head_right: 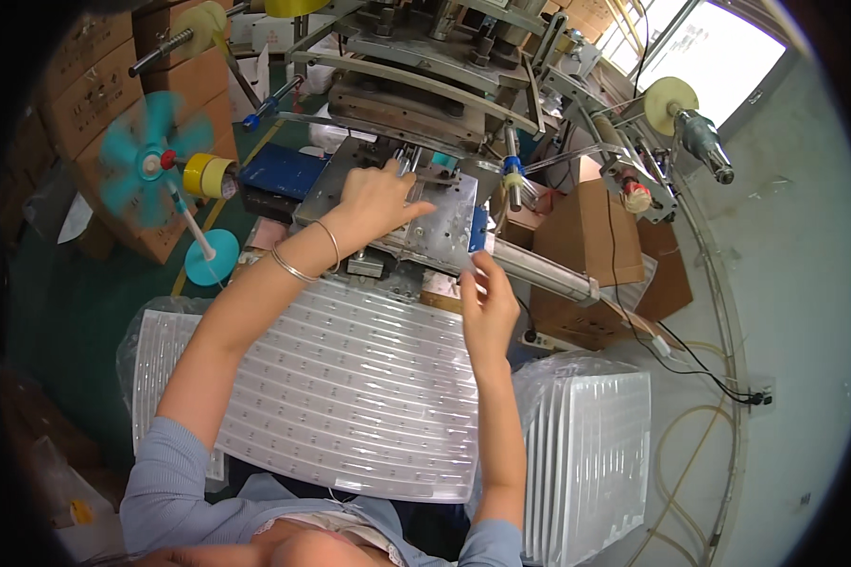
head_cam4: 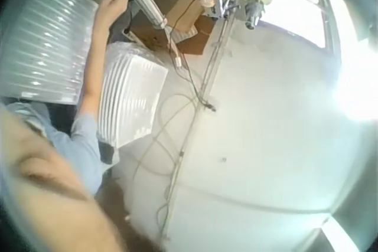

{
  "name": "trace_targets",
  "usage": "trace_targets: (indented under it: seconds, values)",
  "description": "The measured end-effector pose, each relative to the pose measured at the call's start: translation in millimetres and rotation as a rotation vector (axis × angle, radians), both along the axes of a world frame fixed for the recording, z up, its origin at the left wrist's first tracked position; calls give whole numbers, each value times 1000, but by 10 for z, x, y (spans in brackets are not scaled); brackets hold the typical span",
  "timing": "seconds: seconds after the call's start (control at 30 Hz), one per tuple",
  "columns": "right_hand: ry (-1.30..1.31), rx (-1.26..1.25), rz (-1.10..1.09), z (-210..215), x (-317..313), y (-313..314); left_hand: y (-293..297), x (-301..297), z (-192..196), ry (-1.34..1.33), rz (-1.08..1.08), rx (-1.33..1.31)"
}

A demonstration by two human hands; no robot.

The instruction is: The person assembles clear plastic trays by placing them on a machine and pressing down to secure them. They repeatedly pick up trays from a stack, position them on the machine, and manipulate the machine's components to complete the assembly process.

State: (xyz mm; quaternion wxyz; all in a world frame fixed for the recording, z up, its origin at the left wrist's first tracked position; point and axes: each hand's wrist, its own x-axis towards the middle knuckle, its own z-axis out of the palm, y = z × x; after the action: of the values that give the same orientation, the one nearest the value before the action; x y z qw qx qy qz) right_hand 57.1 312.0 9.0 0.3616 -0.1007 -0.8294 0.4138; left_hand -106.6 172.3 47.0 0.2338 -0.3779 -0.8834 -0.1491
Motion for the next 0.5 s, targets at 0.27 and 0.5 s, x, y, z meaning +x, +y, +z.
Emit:
trace_targets:
  seconds: [0.27, 0.5]
  values:
    - [259, 622, -23, 293, -938, -280, -777, 513, 51, -43, -274, 482]
    - [3, 518, -84, 209, -1210, -189, -1631, 1315, -412, -447, -280, 427]
